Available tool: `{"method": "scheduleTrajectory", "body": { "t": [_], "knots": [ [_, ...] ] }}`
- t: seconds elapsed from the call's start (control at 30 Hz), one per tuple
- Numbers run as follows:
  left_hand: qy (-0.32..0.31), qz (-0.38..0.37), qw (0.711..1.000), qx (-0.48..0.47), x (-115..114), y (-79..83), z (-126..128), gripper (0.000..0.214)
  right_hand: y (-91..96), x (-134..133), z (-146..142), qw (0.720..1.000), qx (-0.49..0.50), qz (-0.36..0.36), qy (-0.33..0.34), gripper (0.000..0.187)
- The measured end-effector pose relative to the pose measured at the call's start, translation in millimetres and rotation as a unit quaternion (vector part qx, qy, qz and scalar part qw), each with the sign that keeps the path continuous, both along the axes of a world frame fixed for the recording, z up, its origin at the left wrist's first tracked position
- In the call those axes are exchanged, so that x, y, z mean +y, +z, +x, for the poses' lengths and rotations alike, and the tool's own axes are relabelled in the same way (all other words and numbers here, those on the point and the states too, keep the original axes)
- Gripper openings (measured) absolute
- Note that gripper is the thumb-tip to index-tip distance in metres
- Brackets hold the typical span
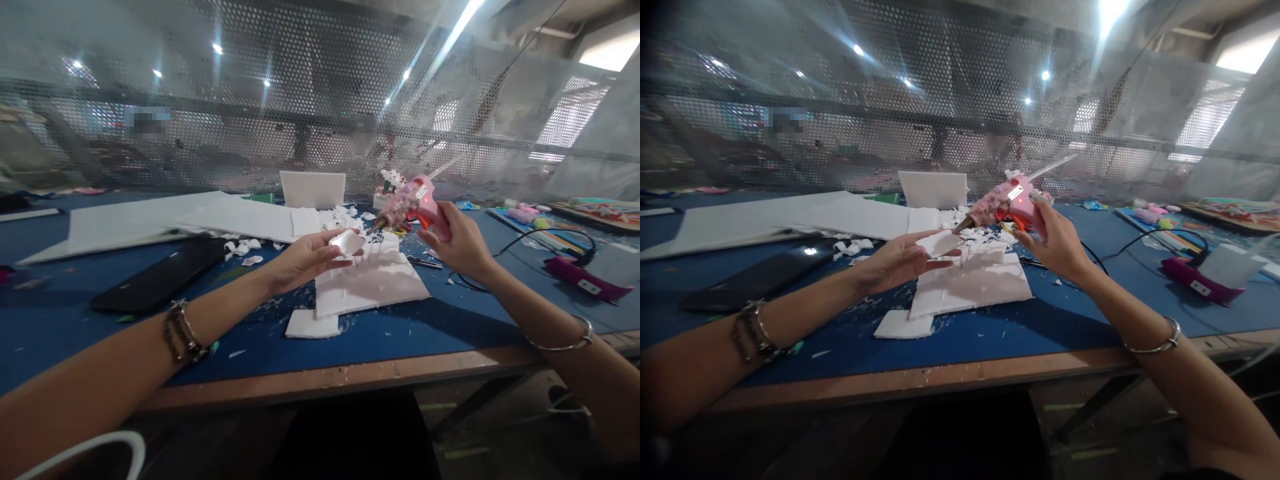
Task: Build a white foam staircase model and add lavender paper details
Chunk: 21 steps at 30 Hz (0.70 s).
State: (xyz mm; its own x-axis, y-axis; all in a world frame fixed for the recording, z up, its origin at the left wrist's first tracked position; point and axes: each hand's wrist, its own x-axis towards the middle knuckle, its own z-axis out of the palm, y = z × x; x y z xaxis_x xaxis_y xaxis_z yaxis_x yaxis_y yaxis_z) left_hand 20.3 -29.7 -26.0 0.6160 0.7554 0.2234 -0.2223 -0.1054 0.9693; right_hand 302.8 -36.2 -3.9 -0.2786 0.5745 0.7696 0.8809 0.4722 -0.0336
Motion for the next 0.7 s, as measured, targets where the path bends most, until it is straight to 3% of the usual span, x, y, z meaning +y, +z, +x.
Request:
{"method": "scheduleTrajectory", "body": {
  "t": [0.23, 0.4, 0.6, 0.7],
  "knots": [
    [0.027, 0.028, 0.999, 0.028, -2.9, 1.8, 2.0, 0.072, -6.1, -5.5, -8.2, 0.999, -0.032, -0.007, 0.021, 0.047],
    [0.030, 0.089, 0.994, 0.053, -5.1, 2.5, 2.9, 0.073, -7.1, -5.2, -9.4, 0.999, -0.027, -0.009, 0.017, 0.045],
    [0.050, 0.160, 0.976, 0.141, -7.2, 2.0, 4.2, 0.071, -5.7, -6.1, -8.3, 1.000, -0.002, -0.014, 0.001, 0.048],
    [0.093, 0.202, 0.955, 0.197, -5.9, -0.6, 3.8, 0.072, -2.8, -6.5, -7.7, 1.000, 0.003, -0.028, -0.001, 0.044]
  ]
}}
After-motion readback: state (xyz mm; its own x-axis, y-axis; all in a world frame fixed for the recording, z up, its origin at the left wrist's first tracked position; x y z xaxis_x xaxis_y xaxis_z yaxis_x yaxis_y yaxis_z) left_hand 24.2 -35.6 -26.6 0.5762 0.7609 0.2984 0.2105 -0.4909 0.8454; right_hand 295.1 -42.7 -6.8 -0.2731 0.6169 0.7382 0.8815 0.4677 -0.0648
